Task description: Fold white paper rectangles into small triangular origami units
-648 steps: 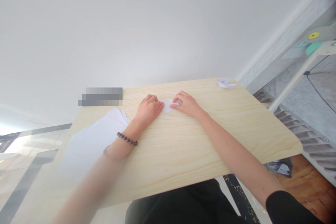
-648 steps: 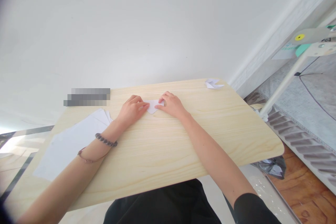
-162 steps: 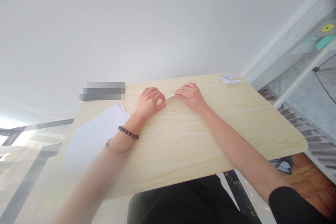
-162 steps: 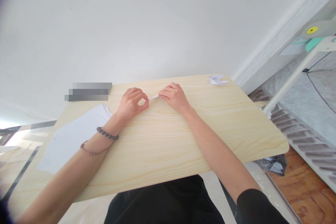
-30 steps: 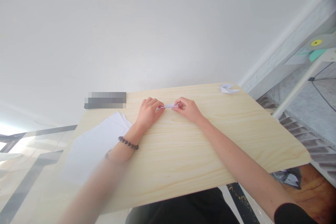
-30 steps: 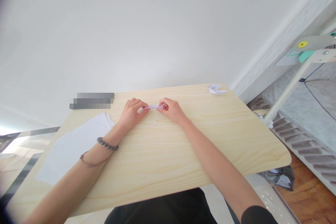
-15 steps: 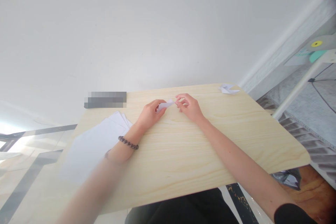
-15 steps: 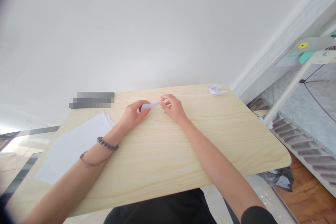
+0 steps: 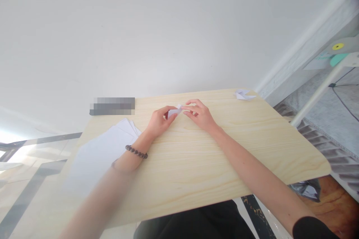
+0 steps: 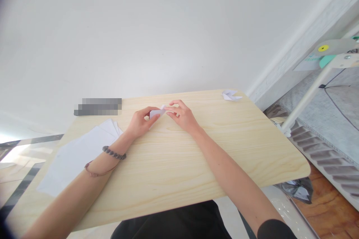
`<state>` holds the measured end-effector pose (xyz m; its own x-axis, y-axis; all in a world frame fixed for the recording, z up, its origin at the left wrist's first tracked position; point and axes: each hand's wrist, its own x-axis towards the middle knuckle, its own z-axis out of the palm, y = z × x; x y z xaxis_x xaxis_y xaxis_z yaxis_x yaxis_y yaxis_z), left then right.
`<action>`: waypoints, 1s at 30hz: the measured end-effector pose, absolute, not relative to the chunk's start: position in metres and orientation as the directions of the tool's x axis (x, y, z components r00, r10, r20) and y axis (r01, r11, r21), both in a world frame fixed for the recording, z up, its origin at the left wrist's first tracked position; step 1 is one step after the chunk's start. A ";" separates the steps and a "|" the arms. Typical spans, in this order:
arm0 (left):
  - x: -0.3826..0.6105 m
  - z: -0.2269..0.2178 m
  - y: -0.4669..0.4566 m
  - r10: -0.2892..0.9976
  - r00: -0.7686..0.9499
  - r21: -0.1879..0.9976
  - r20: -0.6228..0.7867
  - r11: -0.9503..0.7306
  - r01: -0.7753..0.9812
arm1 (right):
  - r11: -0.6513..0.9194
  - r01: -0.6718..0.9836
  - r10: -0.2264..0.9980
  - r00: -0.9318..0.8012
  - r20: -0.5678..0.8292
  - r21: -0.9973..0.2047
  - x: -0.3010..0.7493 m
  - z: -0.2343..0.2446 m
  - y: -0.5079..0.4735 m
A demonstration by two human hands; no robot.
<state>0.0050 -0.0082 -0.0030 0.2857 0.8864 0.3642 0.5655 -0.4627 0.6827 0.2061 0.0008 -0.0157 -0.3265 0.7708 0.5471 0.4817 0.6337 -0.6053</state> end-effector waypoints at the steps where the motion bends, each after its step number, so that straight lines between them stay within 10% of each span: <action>1: 0.005 -0.003 -0.008 0.887 0.286 0.685 0.364 -0.463 0.562 | 0.637 0.482 0.768 -0.325 0.552 -0.602 0.206 -0.016 0.000; 30: 0.005 -0.005 -0.008 0.828 0.368 0.598 0.423 -0.560 0.573 | 0.652 0.557 0.755 -0.423 0.500 -0.513 0.205 -0.012 -0.001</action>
